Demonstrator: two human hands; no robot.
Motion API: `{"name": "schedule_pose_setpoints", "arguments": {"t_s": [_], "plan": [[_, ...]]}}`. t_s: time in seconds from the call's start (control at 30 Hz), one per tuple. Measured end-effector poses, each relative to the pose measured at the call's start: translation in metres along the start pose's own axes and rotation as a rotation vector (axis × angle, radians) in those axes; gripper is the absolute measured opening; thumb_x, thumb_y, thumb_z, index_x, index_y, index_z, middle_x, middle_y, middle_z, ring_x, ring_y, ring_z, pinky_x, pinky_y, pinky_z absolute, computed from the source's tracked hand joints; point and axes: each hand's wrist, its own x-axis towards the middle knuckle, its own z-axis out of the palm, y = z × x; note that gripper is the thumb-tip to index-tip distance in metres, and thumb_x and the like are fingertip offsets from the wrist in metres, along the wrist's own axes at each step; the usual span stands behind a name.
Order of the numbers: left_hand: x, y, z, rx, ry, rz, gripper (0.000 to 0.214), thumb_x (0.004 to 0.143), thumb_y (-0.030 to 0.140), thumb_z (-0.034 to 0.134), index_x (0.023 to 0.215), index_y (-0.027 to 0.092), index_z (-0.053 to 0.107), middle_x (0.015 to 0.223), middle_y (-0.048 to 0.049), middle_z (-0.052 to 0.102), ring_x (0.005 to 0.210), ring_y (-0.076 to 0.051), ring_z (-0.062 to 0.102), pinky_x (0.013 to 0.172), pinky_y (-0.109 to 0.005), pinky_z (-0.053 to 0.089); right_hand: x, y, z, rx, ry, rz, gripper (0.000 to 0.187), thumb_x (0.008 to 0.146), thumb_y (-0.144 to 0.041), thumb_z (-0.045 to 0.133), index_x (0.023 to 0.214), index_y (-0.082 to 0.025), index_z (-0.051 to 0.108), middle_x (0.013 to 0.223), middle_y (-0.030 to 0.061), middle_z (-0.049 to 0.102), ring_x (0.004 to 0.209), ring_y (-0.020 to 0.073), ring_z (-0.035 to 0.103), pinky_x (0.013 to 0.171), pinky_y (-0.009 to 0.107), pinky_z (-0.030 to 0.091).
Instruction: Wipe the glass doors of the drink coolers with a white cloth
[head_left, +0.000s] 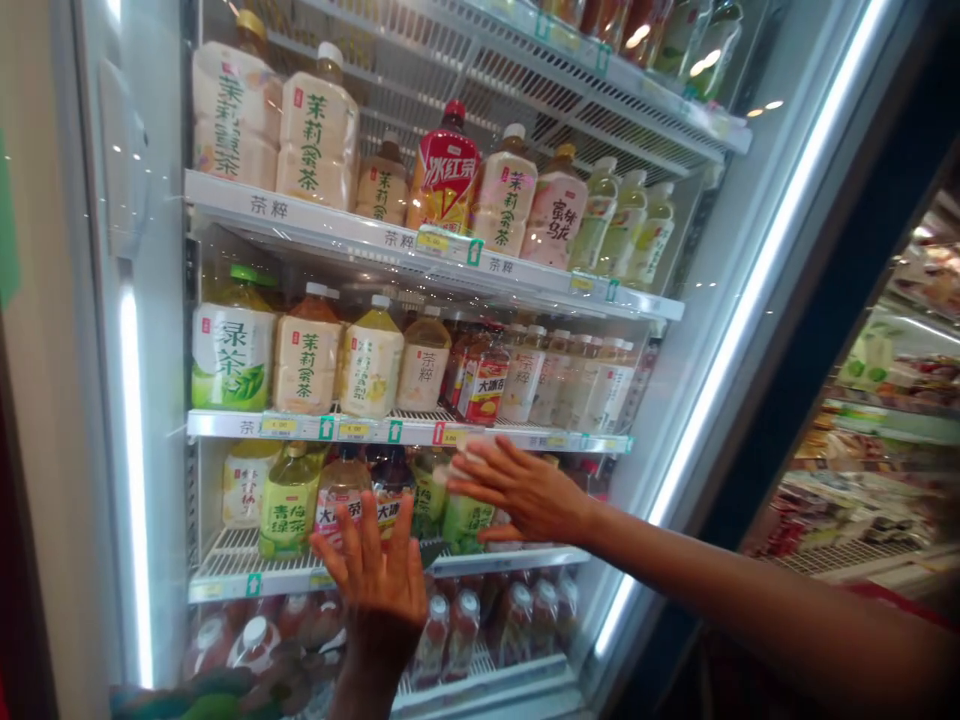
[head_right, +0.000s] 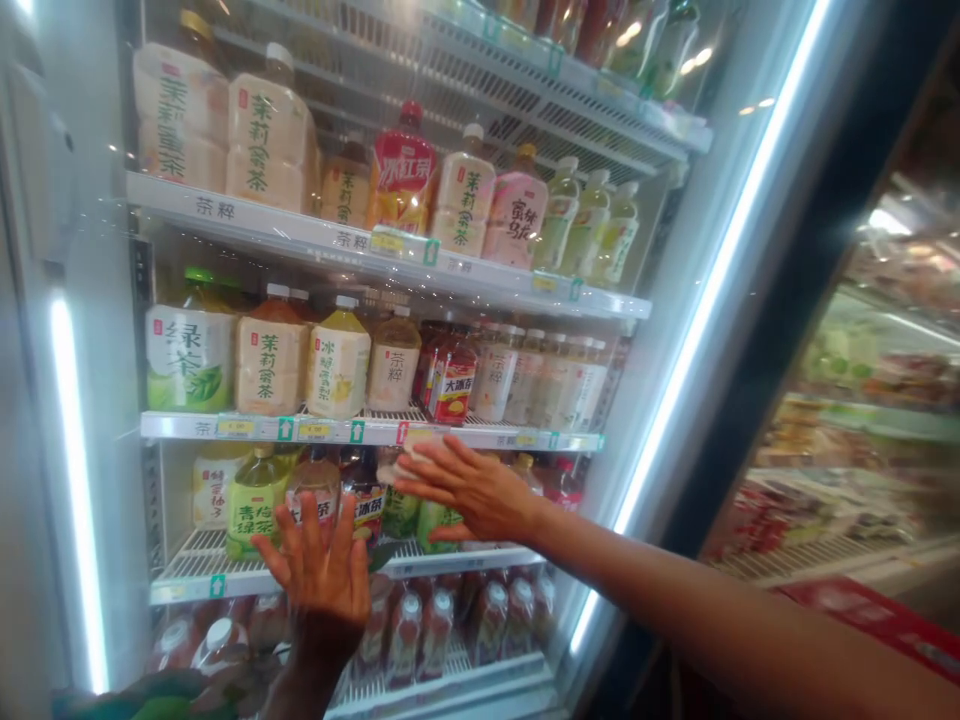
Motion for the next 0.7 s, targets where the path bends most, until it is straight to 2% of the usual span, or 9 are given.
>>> {"name": "schedule_pose_setpoints", "arguments": {"t_s": [0.1, 0.17, 0.23, 0.3, 0.37, 0.43, 0.53, 0.6, 0.7], "plan": [[-0.005, 0.011, 0.006, -0.076, -0.01, -0.002, 0.08, 0.089, 0.018, 0.065, 0.159, 0.029, 0.028, 0.17, -0.0123, 0.014, 0.157, -0.041, 0.009, 0.121, -0.076, 0.009, 0.0, 0.027, -0.012, -0.077, 0.13, 0.267, 0.097, 0.093, -0.073, 0.046, 0.164, -0.02, 0.006, 0.172, 0.0098, 0.007, 0.159, 0.035, 0.005, 0.127, 0.061, 0.016], [-0.008, 0.018, 0.011, -0.121, -0.023, 0.001, 0.077, 0.09, 0.021, 0.064, 0.158, 0.032, 0.029, 0.17, -0.0093, 0.014, 0.158, -0.038, 0.008, 0.123, -0.074, 0.005, -0.011, 0.021, -0.006, -0.117, 0.177, 0.385, 0.101, 0.093, -0.075, 0.043, 0.164, -0.015, 0.004, 0.172, 0.0144, -0.004, 0.158, 0.0397, -0.003, 0.124, 0.066, 0.017], [-0.012, 0.024, 0.016, -0.146, -0.04, 0.002, 0.075, 0.092, 0.023, 0.063, 0.158, 0.033, 0.029, 0.171, -0.0078, 0.014, 0.159, -0.037, 0.008, 0.124, -0.072, 0.004, -0.03, 0.0, 0.009, -0.133, 0.168, 0.372, 0.102, 0.092, -0.077, 0.042, 0.163, -0.012, 0.009, 0.172, 0.0152, -0.001, 0.158, 0.0399, -0.003, 0.125, 0.065, 0.016], [-0.014, 0.03, 0.021, -0.157, -0.053, 0.004, 0.076, 0.092, 0.024, 0.063, 0.158, 0.035, 0.028, 0.171, -0.0063, 0.013, 0.159, -0.036, 0.008, 0.124, -0.073, 0.004, -0.048, -0.016, 0.021, -0.135, 0.122, 0.289, 0.098, 0.091, -0.078, 0.042, 0.163, -0.016, 0.018, 0.172, 0.012, 0.01, 0.159, 0.0365, 0.002, 0.127, 0.061, 0.016], [-0.015, 0.036, 0.024, -0.155, -0.071, 0.007, 0.077, 0.092, 0.026, 0.063, 0.158, 0.037, 0.026, 0.171, -0.0046, 0.01, 0.159, -0.036, 0.006, 0.124, -0.072, 0.004, -0.055, -0.014, 0.021, -0.136, 0.097, 0.245, 0.094, 0.091, -0.078, 0.043, 0.163, -0.021, 0.021, 0.172, 0.0087, 0.017, 0.16, 0.0331, 0.006, 0.128, 0.058, 0.015], [-0.016, 0.041, 0.025, -0.159, -0.09, 0.017, 0.077, 0.093, 0.027, 0.062, 0.158, 0.038, 0.024, 0.172, -0.0033, 0.007, 0.159, -0.035, 0.004, 0.125, -0.071, 0.003, -0.051, 0.005, 0.01, -0.137, 0.116, 0.318, 0.094, 0.093, -0.077, 0.042, 0.164, -0.021, 0.013, 0.173, 0.0086, 0.011, 0.16, 0.0333, 0.003, 0.128, 0.059, 0.015], [-0.017, 0.047, 0.027, -0.174, -0.109, 0.044, 0.075, 0.094, 0.025, 0.059, 0.159, 0.037, 0.024, 0.172, -0.0041, 0.007, 0.16, -0.034, 0.003, 0.125, -0.069, 0.003, -0.042, 0.022, -0.001, -0.118, 0.174, 0.545, 0.095, 0.096, -0.075, 0.033, 0.164, -0.019, -0.003, 0.172, 0.01, -0.011, 0.159, 0.0372, -0.006, 0.126, 0.064, 0.013], [-0.018, 0.049, 0.028, -0.177, -0.106, 0.077, 0.075, 0.093, 0.023, 0.06, 0.159, 0.034, 0.025, 0.172, -0.0062, 0.008, 0.16, -0.034, 0.005, 0.126, -0.067, 0.004, -0.047, -0.001, 0.011, -0.098, 0.209, 0.671, 0.092, 0.098, -0.072, 0.026, 0.163, -0.016, -0.007, 0.171, 0.0113, -0.018, 0.158, 0.039, -0.009, 0.125, 0.066, 0.012], [-0.019, 0.049, 0.031, -0.177, -0.107, 0.103, 0.073, 0.094, 0.023, 0.06, 0.159, 0.031, 0.027, 0.172, -0.009, 0.012, 0.159, -0.035, 0.007, 0.125, -0.068, 0.003, -0.067, -0.074, 0.051, -0.085, 0.229, 0.757, 0.088, 0.101, -0.064, 0.027, 0.163, -0.01, -0.005, 0.171, 0.0166, -0.013, 0.158, 0.0391, -0.008, 0.125, 0.066, 0.011]]}}
